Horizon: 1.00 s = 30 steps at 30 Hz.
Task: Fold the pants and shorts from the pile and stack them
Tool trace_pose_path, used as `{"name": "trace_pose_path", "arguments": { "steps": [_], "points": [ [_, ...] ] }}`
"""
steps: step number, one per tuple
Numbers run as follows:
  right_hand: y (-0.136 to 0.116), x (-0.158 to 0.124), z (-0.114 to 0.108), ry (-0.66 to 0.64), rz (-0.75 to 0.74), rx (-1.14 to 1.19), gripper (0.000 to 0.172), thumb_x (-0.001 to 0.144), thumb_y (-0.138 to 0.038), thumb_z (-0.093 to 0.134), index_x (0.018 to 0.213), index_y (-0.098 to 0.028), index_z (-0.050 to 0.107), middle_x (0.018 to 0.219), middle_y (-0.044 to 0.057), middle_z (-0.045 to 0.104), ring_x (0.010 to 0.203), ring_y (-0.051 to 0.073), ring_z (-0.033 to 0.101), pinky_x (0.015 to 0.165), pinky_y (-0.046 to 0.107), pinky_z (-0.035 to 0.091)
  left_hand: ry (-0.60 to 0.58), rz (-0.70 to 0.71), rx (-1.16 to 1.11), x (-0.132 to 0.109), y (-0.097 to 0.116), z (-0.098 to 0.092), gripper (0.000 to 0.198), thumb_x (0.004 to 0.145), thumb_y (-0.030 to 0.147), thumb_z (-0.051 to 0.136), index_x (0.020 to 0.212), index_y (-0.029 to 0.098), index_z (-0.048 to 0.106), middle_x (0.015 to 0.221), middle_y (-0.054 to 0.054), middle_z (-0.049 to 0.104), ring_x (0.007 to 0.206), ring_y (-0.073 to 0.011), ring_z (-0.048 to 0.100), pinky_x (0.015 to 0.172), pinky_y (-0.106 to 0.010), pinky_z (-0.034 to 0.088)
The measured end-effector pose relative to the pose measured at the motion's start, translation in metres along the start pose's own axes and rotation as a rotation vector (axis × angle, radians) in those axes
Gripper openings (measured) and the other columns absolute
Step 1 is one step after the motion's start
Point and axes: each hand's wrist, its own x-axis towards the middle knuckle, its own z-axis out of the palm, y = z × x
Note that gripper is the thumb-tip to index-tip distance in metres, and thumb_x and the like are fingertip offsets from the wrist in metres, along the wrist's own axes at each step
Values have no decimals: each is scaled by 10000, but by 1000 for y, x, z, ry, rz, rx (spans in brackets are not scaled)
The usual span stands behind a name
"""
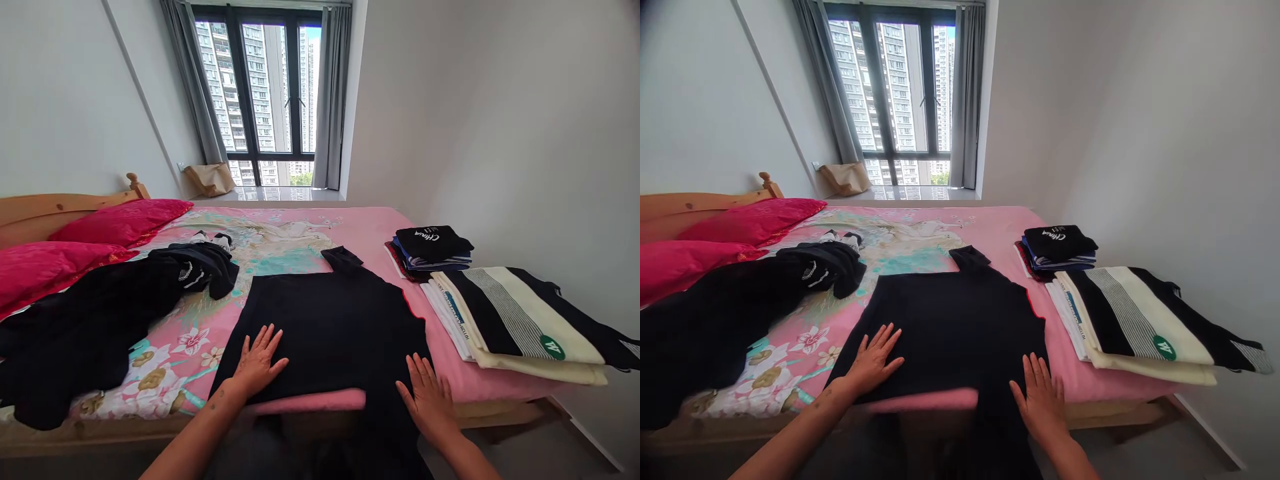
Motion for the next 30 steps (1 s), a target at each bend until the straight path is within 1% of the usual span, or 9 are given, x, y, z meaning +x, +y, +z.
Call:
{"name": "trace_pose_path", "arguments": {
  "steps": [5,8,10,12,15,19,22,26,30],
  "points": [
    [2,2,-7,37,-28,69,694,863,-600,249,1403,-183,374,1489,66,306,1367,276,264,1067,553,222,6,107,-11,-38,-2,16,625,878,563,354,1441,304,272,1535,-60,217,1404,-261,211,1134,-519,66],
    [3,22,-24,17,-47,152,624,866,-604,254,1262,-213,537,1357,94,491,1251,289,432,1033,574,254,-26,100,-87,-33,-5,1,543,882,551,363,1359,306,448,1418,-67,454,1297,-245,416,1112,-464,231],
    [5,42,-33,39,-84,215,575,889,-580,236,1207,-236,570,1296,78,546,1204,263,479,1037,549,267,-35,82,-141,-12,-6,-13,507,907,516,321,1287,260,538,1335,-72,537,1230,-213,486,1074,-390,324],
    [7,61,-32,87,-128,234,563,903,-552,230,1249,-231,536,1327,70,521,1251,253,438,1047,524,270,-36,74,-166,19,-6,-23,520,922,484,289,1307,216,514,1387,-74,487,1281,-204,433,1077,-362,326],
    [12,76,-16,131,-210,186,570,900,-516,253,1314,-199,482,1399,72,450,1321,262,351,1062,514,259,-53,48,-162,69,-3,-23,573,918,490,280,1408,206,369,1507,-57,307,1389,-231,258,1112,-441,249],
    [16,76,8,201,-253,123,555,895,-489,285,1342,-207,454,1437,44,404,1338,249,326,1088,496,230,-77,2,-147,124,-2,-9,633,907,517,272,1454,200,255,1549,-41,158,1427,-235,117,1134,-510,104],
    [18,74,14,223,-257,110,552,889,-495,304,1342,-217,454,1434,31,407,1339,242,326,1091,480,239,-103,-55,-133,153,-9,3,690,880,578,277,1454,196,258,1549,-54,140,1430,-266,75,1116,-569,32],
    [20,74,17,232,-251,113,551,884,-500,317,1351,-234,438,1434,17,406,1342,236,320,1084,476,258,-123,-143,-121,183,-32,10,800,814,696,287,1463,233,225,1552,-52,127,1426,-300,78,1095,-612,30],
    [23,75,23,248,-253,127,555,875,-501,329,1347,-230,438,1429,24,411,1338,239,325,1074,473,279,-79,-293,-94,204,-47,10,844,829,687,232,1475,146,177,1541,-153,138,1415,-331,124,1084,-628,40]
  ]
}}
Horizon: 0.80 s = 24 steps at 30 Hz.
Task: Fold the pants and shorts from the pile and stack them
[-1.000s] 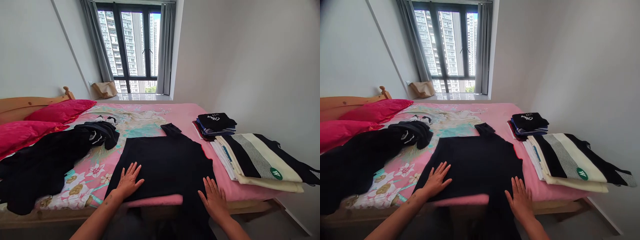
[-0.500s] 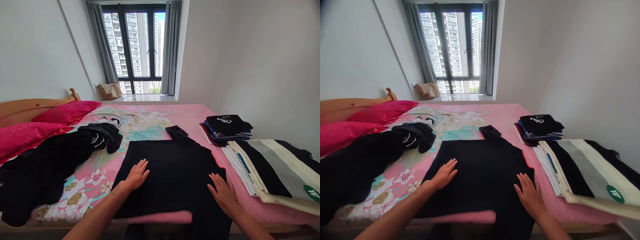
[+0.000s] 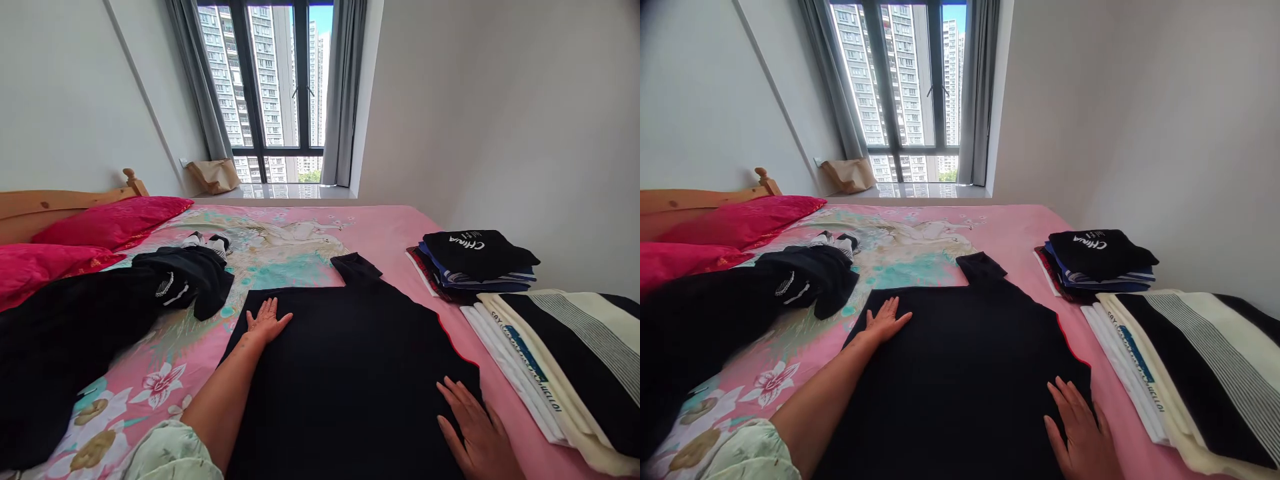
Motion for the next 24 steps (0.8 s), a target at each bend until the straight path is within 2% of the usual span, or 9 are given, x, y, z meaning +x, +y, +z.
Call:
{"name": "trace_pose_path", "arguments": {
  "steps": [3,6,8,10,12,15,18,22,24],
  "points": [
    [1,0,0,-2,-10,10,550,871,-488,352,1354,-236,424,1429,27,410,1333,248,334,1070,480,289,44,-25,22,4,9,3,829,849,655,221,1477,119,150,1543,-178,99,1419,-347,61,1065,-656,18],
    [-1,1,-4,4,-33,12,539,874,-458,378,1362,-230,403,1421,40,420,1325,264,345,1067,501,287,23,136,43,-2,14,5,723,851,630,301,1469,270,193,1564,-19,87,1435,-246,28,1124,-538,0],
    [-2,2,-7,17,-40,9,524,878,-442,379,1357,-230,403,1417,44,424,1317,268,356,1058,501,298,-8,218,51,-7,8,3,660,845,627,337,1441,361,241,1556,63,117,1434,-194,59,1145,-467,7],
    [-3,3,-9,28,-38,5,519,878,-436,384,1355,-233,405,1418,44,424,1314,267,362,1053,495,305,-16,199,58,-11,-5,-2,674,851,629,317,1448,326,239,1555,24,136,1431,-213,95,1137,-499,9],
    [-4,4,-11,30,-36,4,523,876,-433,394,1359,-233,403,1419,44,424,1313,267,364,1048,490,310,-9,131,68,-14,-17,-8,732,854,634,285,1461,230,227,1550,-60,155,1427,-260,110,1114,-569,14],
    [-5,6,-12,38,-34,10,515,876,-427,403,1353,-233,412,1417,43,428,1310,265,369,1048,491,306,22,48,84,-20,-16,-13,760,869,600,257,1449,109,252,1531,-167,170,1418,-337,88,1057,-669,5],
    [-7,7,-15,40,-26,23,499,880,-419,406,1342,-231,430,1415,45,431,1312,261,366,1053,485,296,54,121,85,-33,22,-10,732,888,555,257,1449,85,244,1534,-197,117,1416,-359,61,1033,-694,-36],
    [-8,9,-20,43,-10,40,485,884,-416,413,1332,-234,444,1417,46,428,1315,259,363,1053,479,295,-13,516,49,-61,108,9,680,863,630,305,1444,279,273,1554,-26,155,1429,-241,103,1129,-541,-18],
    [-9,10,-22,42,-5,47,476,886,-411,414,1328,-239,448,1413,44,432,1313,254,366,1061,480,286,-50,677,30,-74,147,20,695,844,660,326,1443,315,259,1547,-9,195,1423,-228,138,1141,-516,17]
  ]
}}
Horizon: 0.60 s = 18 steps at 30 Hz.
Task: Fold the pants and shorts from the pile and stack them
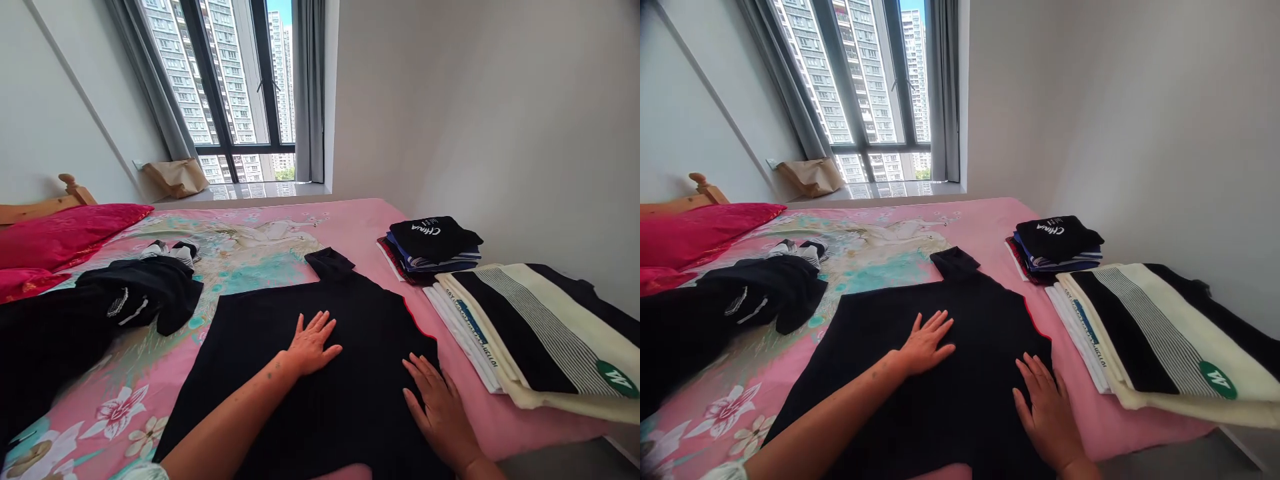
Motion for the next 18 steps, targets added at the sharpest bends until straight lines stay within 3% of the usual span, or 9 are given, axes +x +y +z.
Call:
{"name": "trace_pose_path", "arguments": {
  "steps": [2,4,8,13,18],
  "points": [
    [0,1,-1,-9,5,6,468,890,-400,411,1330,-243,445,1412,41,434,1313,249,366,1066,478,279,-7,88,-12,7,25,8,737,838,662,346,1457,280,227,1546,-53,195,1420,-250,147,1135,-539,25],
    [0,2,-2,-20,11,15,466,896,-393,403,1335,-242,440,1416,41,427,1316,246,360,1067,477,278,-10,130,-17,6,33,10,745,846,648,348,1464,255,208,1545,-83,186,1420,-267,143,1126,-562,16],
    [0,4,-7,-27,32,38,456,903,-390,396,1325,-226,450,1419,52,423,1326,243,345,1069,475,272,-15,145,-9,-24,10,6,667,882,599,327,1460,291,204,1543,-60,197,1417,-258,159,1128,-548,11],
    [-3,3,-15,-16,53,59,445,900,-372,403,1309,-210,466,1413,55,430,1330,234,335,1083,464,250,46,24,131,-112,-32,10,619,898,573,317,1455,340,177,1542,-16,187,1410,-232,197,1138,-495,47],
    [-4,-1,-12,59,109,79,412,890,-342,412,1262,-194,510,1374,84,473,1295,251,382,1056,470,283,130,-197,254,-214,-56,23,631,877,565,352,1441,297,261,1524,-11,239,1398,-233,235,1134,-473,93]
  ]
}}
